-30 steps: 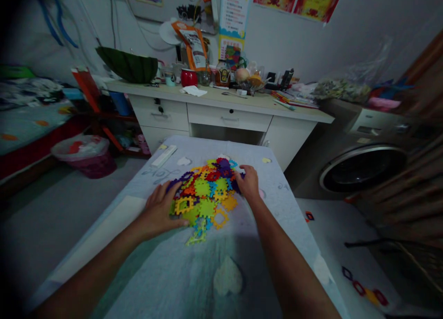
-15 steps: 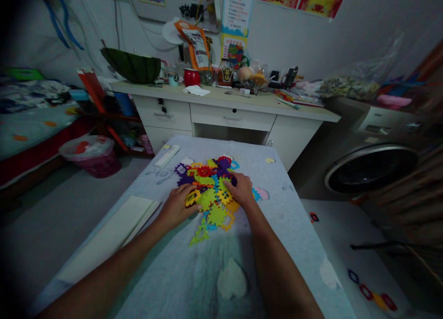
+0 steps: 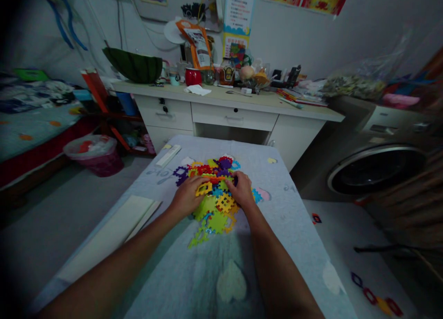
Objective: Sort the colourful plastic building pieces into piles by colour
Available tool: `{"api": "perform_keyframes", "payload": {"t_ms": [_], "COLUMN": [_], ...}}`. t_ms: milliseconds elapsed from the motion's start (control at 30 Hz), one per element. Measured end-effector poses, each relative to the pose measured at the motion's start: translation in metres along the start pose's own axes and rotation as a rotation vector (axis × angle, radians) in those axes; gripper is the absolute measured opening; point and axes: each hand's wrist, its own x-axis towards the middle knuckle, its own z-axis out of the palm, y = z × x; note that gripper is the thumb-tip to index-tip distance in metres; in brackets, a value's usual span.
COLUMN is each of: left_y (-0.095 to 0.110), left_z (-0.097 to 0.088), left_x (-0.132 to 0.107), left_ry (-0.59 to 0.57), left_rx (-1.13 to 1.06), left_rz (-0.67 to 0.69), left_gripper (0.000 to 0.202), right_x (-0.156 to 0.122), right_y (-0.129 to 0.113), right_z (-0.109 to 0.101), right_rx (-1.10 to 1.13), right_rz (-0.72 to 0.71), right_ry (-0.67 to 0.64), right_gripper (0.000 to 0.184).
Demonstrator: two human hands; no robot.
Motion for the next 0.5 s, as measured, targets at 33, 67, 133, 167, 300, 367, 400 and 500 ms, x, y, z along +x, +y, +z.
{"api": "perform_keyframes", "payload": {"t_ms": [33, 67, 133, 167, 300, 367, 400, 500], "left_y": [0.002, 0.004, 0.007, 0.008, 0.011, 0.011, 0.009, 0.002], "left_z": [0.001, 0.001, 0.001, 0.0, -0.002, -0.002, -0.002, -0.001], "left_x": [0.006, 0.012, 0.025, 0.031, 0.05, 0.057, 0.06, 0.067], "left_ry": [-0.001, -0.001, -0.004, -0.009, -0.008, 0.009, 0.013, -0.026], "left_rx": [0.007, 0.008, -0.006, -0.02, -0.093, -0.148, -0.179, -0.258], "left_rz": [0.02, 0.041, 0.07, 0.069, -0.041, -0.085, -0.093, -0.085], "left_gripper": [0.052, 0.054, 0.059, 0.059, 0.044, 0.042, 0.044, 0.066], "right_x": [0.0, 0.0, 0.001, 0.001, 0.003, 0.004, 0.004, 0.006], "right_y": [0.001, 0.003, 0.006, 0.007, 0.009, 0.009, 0.008, 0.007], "right_z": [0.0, -0.001, -0.002, -0.003, -0.006, -0.007, -0.009, -0.013], "right_rx": [-0.001, -0.005, -0.015, -0.019, -0.006, 0.016, 0.031, 0.069], "right_rz": [-0.012, -0.025, -0.043, -0.045, -0.041, -0.048, -0.052, -0.062], "right_ry": [0.004, 0.002, -0.009, -0.013, -0.007, -0.006, -0.003, 0.049], "right_gripper": [0.025, 0.024, 0.023, 0.022, 0.021, 0.022, 0.022, 0.022]}}
